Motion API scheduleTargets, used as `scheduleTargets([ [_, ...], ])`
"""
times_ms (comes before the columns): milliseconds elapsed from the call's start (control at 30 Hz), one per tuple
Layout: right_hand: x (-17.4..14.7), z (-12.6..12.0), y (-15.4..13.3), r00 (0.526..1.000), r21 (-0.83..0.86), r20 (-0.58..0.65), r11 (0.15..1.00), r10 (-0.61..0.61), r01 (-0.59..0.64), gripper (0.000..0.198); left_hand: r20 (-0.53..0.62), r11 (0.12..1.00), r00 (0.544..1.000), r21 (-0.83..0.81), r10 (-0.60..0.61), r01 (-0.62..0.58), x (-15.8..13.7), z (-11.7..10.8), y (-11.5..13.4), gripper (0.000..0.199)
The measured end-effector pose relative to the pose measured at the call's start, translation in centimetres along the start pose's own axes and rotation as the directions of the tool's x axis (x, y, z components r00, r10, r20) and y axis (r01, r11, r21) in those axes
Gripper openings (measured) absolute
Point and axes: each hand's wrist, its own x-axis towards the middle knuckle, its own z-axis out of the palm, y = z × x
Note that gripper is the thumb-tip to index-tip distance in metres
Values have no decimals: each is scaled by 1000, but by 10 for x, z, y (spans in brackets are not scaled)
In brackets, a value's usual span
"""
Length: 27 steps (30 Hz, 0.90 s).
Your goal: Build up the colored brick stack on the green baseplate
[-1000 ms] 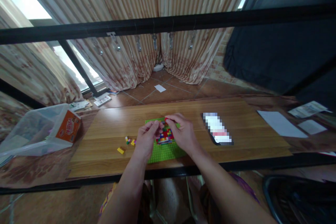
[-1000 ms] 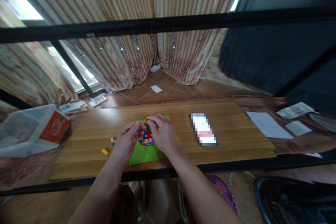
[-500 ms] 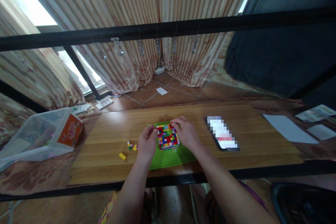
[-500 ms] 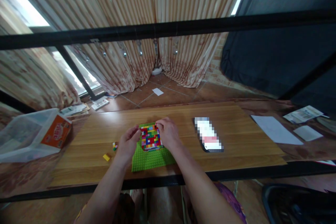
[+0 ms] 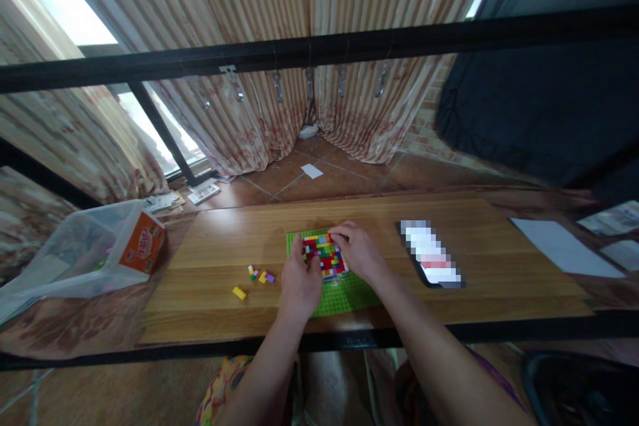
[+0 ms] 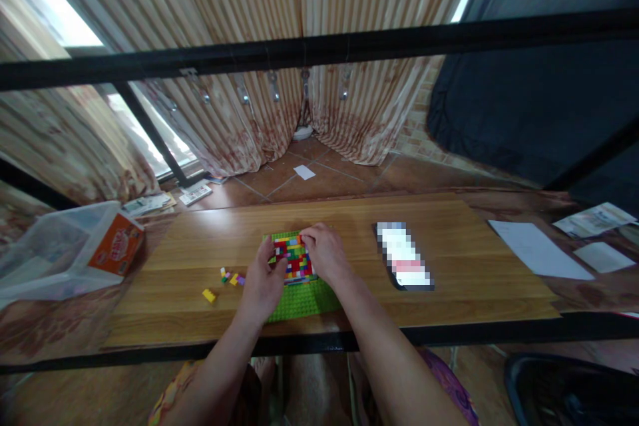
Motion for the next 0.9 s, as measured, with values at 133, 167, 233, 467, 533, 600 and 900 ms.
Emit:
scheduleTargets([
  [133, 2, 0, 0, 1000, 24, 24, 1000, 18, -18, 20, 0, 999, 1000, 29, -29, 29, -6, 1, 12, 67],
  [167, 2, 0, 1, 999, 22, 26, 1000, 21, -21, 20, 0, 999, 999, 31, -35, 35, -7, 1, 15, 68],
  [233, 3, 0, 0, 999, 11, 27, 1000, 25, -25, 21, -3, 999, 999, 25, -46, 46, -8, 2, 18, 68],
  [467, 3, 0, 0, 998, 15, 31, 999, 49, -50, 22, -7, 999, 999, -5, -32, 31, -9, 1, 17, 66],
  [533, 2, 1, 2, 998, 53, 31, 997, 62, -63, 21, -9, 999, 999, -24, -32, 32, -9, 1, 15, 67],
  [600, 0, 2, 4, 995, 95, 41, 991, 85, -89, 22, -6, 999, 999, -32, -40, 40, -8, 1, 14, 67],
  [900, -2, 12, 13, 952, 167, -21, 940, 306, -298, 33, -37, 996, 999, -87, -9, 6, 0, 6, 7, 64],
])
